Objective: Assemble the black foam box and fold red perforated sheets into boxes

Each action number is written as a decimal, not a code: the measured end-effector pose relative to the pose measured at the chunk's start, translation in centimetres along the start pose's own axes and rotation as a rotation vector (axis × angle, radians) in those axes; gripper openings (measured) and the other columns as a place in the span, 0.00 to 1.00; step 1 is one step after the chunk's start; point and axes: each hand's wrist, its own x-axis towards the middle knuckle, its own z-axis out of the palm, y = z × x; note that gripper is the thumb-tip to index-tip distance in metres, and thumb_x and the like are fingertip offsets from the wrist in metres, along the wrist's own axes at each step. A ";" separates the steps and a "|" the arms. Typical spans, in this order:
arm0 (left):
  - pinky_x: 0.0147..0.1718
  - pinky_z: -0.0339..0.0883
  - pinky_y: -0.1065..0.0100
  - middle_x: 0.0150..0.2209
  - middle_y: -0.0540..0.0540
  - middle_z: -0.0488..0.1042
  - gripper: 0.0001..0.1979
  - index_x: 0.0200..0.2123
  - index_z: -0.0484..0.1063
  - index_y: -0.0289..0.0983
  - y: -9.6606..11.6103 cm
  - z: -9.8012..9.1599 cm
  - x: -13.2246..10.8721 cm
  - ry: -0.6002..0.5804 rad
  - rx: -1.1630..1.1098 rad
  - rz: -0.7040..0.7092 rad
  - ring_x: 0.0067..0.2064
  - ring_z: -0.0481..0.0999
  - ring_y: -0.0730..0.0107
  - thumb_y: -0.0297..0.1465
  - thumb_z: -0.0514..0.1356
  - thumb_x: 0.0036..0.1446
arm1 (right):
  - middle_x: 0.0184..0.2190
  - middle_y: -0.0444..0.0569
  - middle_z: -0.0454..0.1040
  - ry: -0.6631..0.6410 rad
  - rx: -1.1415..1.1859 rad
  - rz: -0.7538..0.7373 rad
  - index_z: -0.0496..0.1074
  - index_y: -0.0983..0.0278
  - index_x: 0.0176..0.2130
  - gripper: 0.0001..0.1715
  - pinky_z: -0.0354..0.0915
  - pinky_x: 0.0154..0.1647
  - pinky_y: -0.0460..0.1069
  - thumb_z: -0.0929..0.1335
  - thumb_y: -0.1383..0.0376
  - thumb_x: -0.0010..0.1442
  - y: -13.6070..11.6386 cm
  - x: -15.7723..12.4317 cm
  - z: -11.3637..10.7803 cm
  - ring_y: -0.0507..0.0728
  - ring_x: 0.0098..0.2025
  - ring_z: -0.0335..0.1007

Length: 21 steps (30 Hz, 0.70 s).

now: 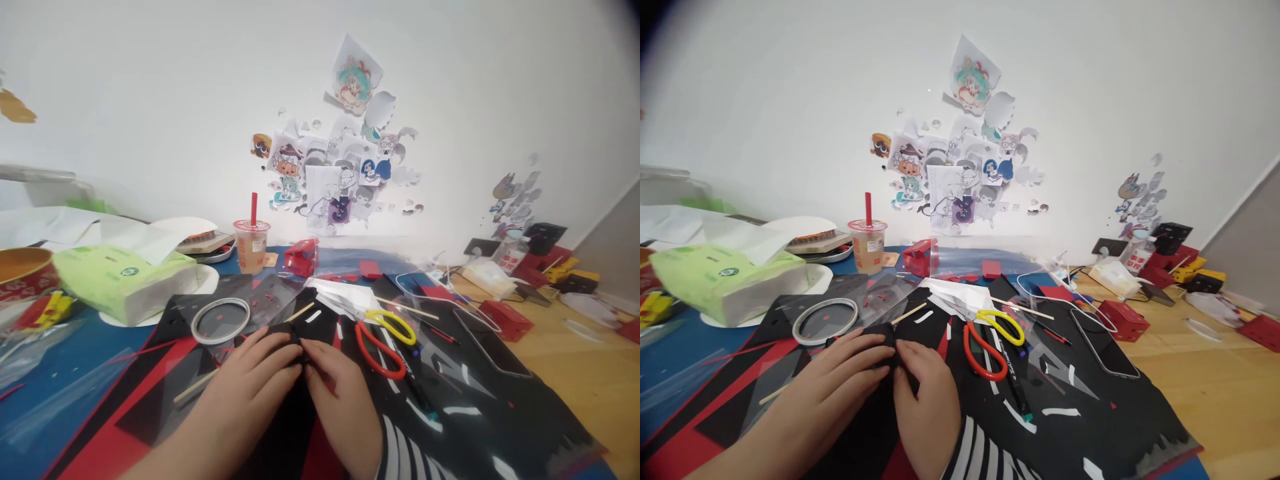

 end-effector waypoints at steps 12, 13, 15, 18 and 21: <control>0.48 0.63 0.60 0.47 0.45 0.68 0.14 0.41 0.68 0.41 -2.1 -3.5 3.9 -0.525 -0.375 -0.069 0.50 0.63 0.62 0.21 0.52 0.54 | 0.44 0.47 0.75 -0.036 0.031 -0.067 0.72 0.61 0.47 0.26 0.65 0.48 0.51 0.61 0.77 0.51 -0.4 0.8 -0.4 0.56 0.45 0.71; 0.49 0.63 0.59 0.47 0.46 0.67 0.14 0.42 0.67 0.41 -2.3 -3.7 4.1 -0.545 -0.365 -0.056 0.50 0.63 0.62 0.21 0.52 0.53 | 0.43 0.47 0.75 -0.037 0.039 -0.065 0.72 0.61 0.47 0.27 0.65 0.47 0.51 0.60 0.77 0.51 -0.5 0.9 -0.4 0.56 0.45 0.71; 0.48 0.63 0.59 0.47 0.45 0.67 0.15 0.41 0.67 0.42 -2.4 -3.9 4.3 -0.551 -0.331 -0.041 0.51 0.63 0.61 0.22 0.54 0.51 | 0.43 0.47 0.75 -0.033 0.038 -0.047 0.72 0.60 0.47 0.27 0.66 0.45 0.50 0.61 0.77 0.50 -0.5 0.9 -0.4 0.56 0.45 0.71; 0.48 0.63 0.59 0.46 0.46 0.67 0.14 0.40 0.67 0.42 -2.4 -3.8 4.3 -0.537 -0.293 -0.041 0.50 0.64 0.60 0.23 0.55 0.49 | 0.43 0.47 0.76 -0.039 0.042 -0.029 0.72 0.59 0.48 0.28 0.67 0.41 0.50 0.61 0.77 0.49 -0.3 0.8 -0.3 0.57 0.43 0.72; 0.49 0.62 0.59 0.45 0.47 0.68 0.14 0.40 0.65 0.42 -2.3 -3.5 4.2 -0.545 -0.305 -0.047 0.48 0.65 0.62 0.22 0.54 0.49 | 0.43 0.47 0.76 -0.048 0.073 -0.023 0.71 0.59 0.48 0.29 0.67 0.40 0.50 0.61 0.77 0.49 -0.2 0.8 -0.2 0.57 0.42 0.72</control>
